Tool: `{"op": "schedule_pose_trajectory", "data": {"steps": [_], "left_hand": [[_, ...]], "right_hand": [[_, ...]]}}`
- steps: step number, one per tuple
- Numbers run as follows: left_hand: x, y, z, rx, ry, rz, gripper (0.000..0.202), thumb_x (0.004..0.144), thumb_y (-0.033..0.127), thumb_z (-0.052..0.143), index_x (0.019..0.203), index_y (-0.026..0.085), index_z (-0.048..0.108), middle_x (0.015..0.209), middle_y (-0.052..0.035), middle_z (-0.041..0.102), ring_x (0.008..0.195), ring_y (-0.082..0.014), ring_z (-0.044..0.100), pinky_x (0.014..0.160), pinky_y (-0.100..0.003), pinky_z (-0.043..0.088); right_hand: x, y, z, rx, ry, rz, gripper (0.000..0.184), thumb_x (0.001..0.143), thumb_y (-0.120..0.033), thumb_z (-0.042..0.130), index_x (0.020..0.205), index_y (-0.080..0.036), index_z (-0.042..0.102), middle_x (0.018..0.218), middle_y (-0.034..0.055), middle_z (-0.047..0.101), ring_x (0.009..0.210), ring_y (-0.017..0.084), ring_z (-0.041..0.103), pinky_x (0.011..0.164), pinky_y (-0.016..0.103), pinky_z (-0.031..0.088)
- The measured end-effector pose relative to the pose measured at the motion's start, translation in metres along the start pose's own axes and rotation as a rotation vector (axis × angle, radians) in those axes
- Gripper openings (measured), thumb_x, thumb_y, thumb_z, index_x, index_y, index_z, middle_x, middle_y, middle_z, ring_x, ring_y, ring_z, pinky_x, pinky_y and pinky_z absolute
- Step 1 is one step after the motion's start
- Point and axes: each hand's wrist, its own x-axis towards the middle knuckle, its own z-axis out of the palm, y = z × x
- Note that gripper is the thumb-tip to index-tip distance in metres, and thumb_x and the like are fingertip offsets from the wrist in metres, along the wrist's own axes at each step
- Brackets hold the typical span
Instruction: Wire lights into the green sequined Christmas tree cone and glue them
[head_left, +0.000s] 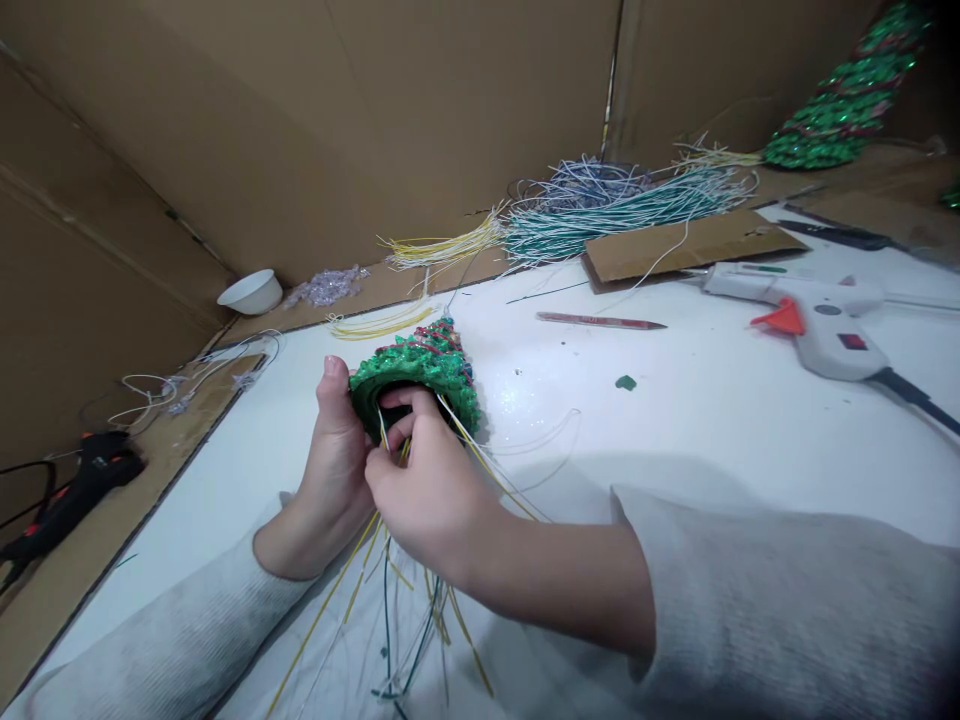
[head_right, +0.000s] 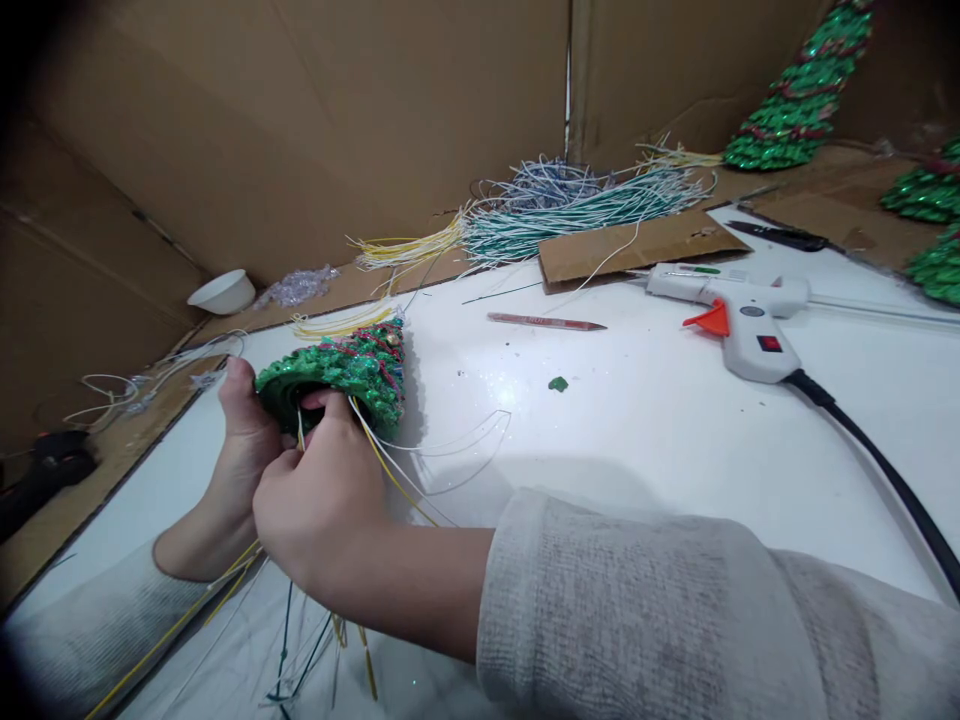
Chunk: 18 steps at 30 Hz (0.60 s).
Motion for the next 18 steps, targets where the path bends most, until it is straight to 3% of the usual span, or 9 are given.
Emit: {"op": "schedule_pose_trajectory", "data": {"steps": [5,11,18], "left_hand": [[0.0,0.0025,0.0034,-0.004,0.024,-0.048,0.048,0.07,0.062,0.06,0.082,0.016,0.061,0.064,0.0025,0.065,0.052,-0.0112,0.061,0.047,-0.02,0.05],[0.0027,0.0002,-0.0005,0.017,-0.058,0.04,0.053,0.063,0.062,0.067,0.089,0.016,0.063,0.072,0.0002,0.069,0.069,-0.0168,0.068,0.061,-0.023,0.056],[0.0028,-0.0016,-0.0004,0.024,-0.028,0.053,0.051,0.066,0.063,0.064,0.085,0.015,0.064,0.079,0.0001,0.071,0.066,-0.0151,0.067,0.063,-0.024,0.056]], "right_hand": [[-0.0025,-0.0007,-0.0003,0.008,0.016,-0.019,0.044,0.072,-0.011,0.054,0.115,-0.022,0.047,0.083,-0.0021,0.053,0.067,0.013,0.05,0.076,0.031,0.044],[-0.0043,-0.0013,-0.0008,0.023,0.017,-0.031,0.046,0.071,-0.011,0.054,0.116,-0.021,0.047,0.083,-0.0015,0.054,0.07,0.014,0.052,0.075,0.031,0.044],[-0.0026,-0.0019,-0.0012,0.016,-0.004,-0.008,0.052,0.074,-0.013,0.054,0.125,-0.019,0.043,0.09,0.0013,0.056,0.072,0.015,0.054,0.08,0.033,0.045]]}}
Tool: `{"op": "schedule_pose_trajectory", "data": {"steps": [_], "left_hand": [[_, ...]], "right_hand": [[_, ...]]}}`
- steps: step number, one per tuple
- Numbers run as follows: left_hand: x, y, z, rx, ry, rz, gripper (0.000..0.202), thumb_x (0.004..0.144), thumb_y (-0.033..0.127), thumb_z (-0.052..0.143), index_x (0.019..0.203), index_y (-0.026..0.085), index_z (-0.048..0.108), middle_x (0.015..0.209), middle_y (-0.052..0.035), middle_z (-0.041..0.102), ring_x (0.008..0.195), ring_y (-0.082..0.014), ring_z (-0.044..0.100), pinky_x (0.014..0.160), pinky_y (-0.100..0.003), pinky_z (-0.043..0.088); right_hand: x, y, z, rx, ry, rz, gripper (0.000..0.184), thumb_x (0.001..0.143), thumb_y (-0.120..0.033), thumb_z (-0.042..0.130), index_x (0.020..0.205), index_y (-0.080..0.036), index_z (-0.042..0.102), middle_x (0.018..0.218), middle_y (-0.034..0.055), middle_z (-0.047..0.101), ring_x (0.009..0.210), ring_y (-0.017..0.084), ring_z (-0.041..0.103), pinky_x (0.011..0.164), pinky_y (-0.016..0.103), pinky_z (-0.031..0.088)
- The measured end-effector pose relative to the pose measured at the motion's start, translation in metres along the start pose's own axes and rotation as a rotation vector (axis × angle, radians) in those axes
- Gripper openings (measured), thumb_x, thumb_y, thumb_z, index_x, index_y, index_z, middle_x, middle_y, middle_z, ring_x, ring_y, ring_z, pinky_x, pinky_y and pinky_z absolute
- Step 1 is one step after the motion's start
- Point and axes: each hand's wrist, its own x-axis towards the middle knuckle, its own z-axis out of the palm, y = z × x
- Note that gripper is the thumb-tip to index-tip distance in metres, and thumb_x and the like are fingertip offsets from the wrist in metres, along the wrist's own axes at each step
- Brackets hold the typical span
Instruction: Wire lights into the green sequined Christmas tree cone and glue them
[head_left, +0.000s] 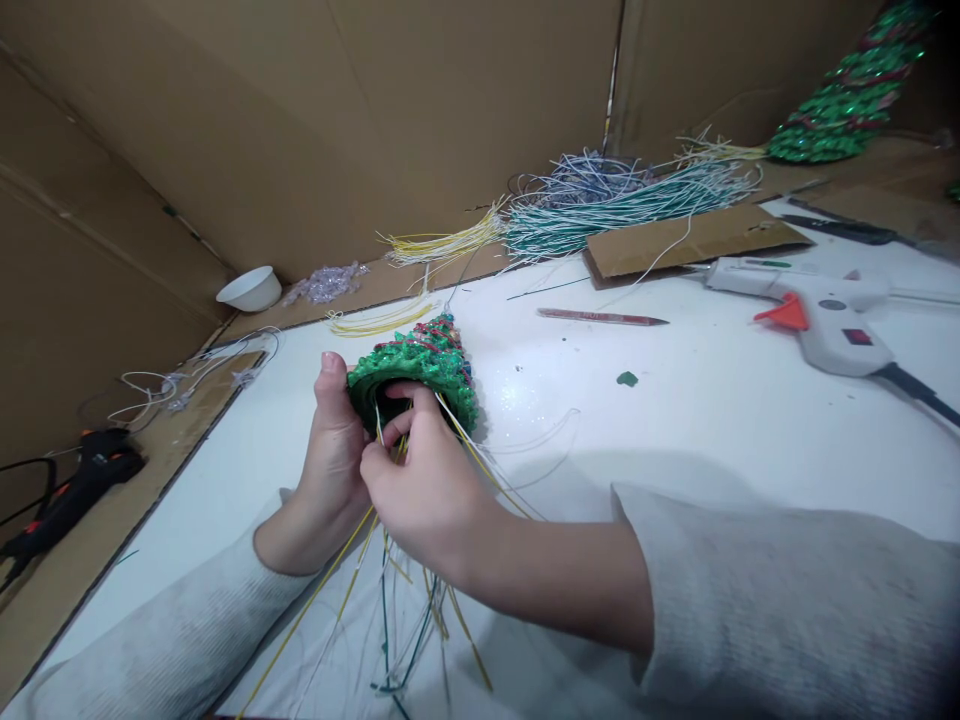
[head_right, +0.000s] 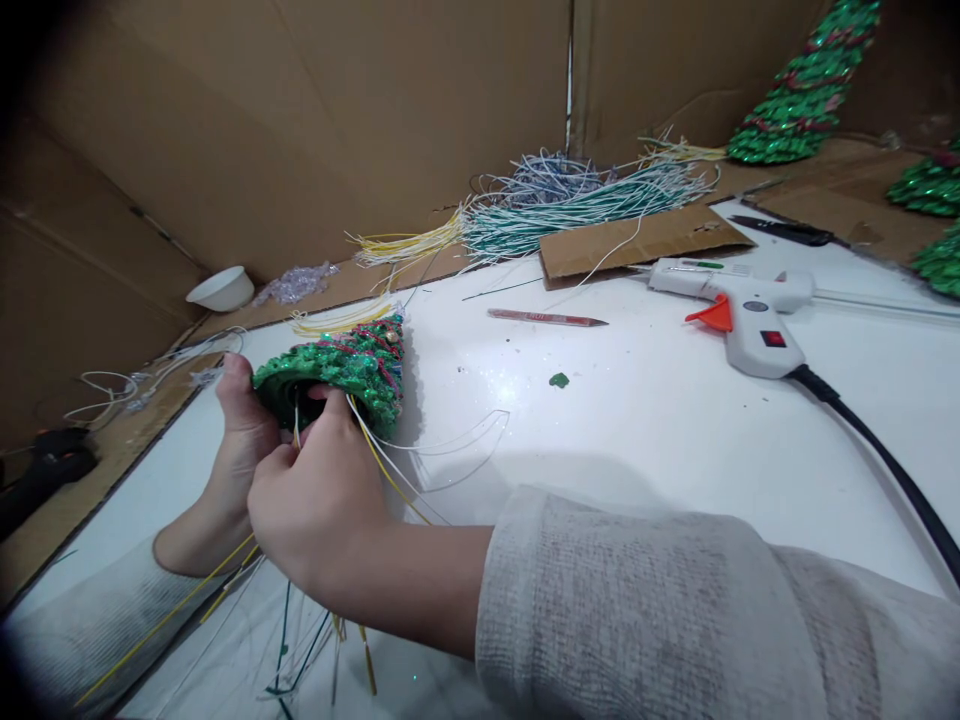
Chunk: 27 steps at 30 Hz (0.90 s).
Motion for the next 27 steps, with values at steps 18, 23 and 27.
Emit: {"op": "schedule_pose_trajectory", "data": {"steps": [18,23,27], "left_hand": [[-0.0033,0.0006,0.0008,0.031,0.006,-0.004,0.053,0.06,0.067,0.065,0.079,0.017,0.064,0.072,0.0017,0.069,0.054,-0.0125,0.063,0.059,-0.024,0.056],[-0.0029,-0.0012,0.001,0.019,0.01,0.029,0.055,0.064,0.067,0.063,0.086,0.016,0.066,0.076,-0.0008,0.072,0.069,-0.0178,0.068,0.066,-0.026,0.057],[-0.0022,-0.0023,0.0012,0.012,-0.001,0.058,0.054,0.066,0.065,0.062,0.085,0.015,0.066,0.075,-0.0019,0.072,0.07,-0.0194,0.069,0.067,-0.026,0.057]], "right_hand": [[0.0007,-0.0028,-0.0046,0.06,-0.06,0.024,0.05,0.073,-0.012,0.054,0.121,-0.023,0.051,0.078,-0.0033,0.053,0.063,0.012,0.051,0.076,0.03,0.047],[0.0011,-0.0036,-0.0062,0.046,-0.052,0.007,0.048,0.072,-0.01,0.052,0.118,-0.022,0.054,0.08,-0.0024,0.054,0.066,0.012,0.053,0.079,0.03,0.047],[0.0015,-0.0035,-0.0062,0.035,-0.046,-0.004,0.049,0.073,-0.011,0.052,0.12,-0.023,0.054,0.081,-0.0014,0.056,0.067,0.013,0.054,0.08,0.031,0.048]]}}
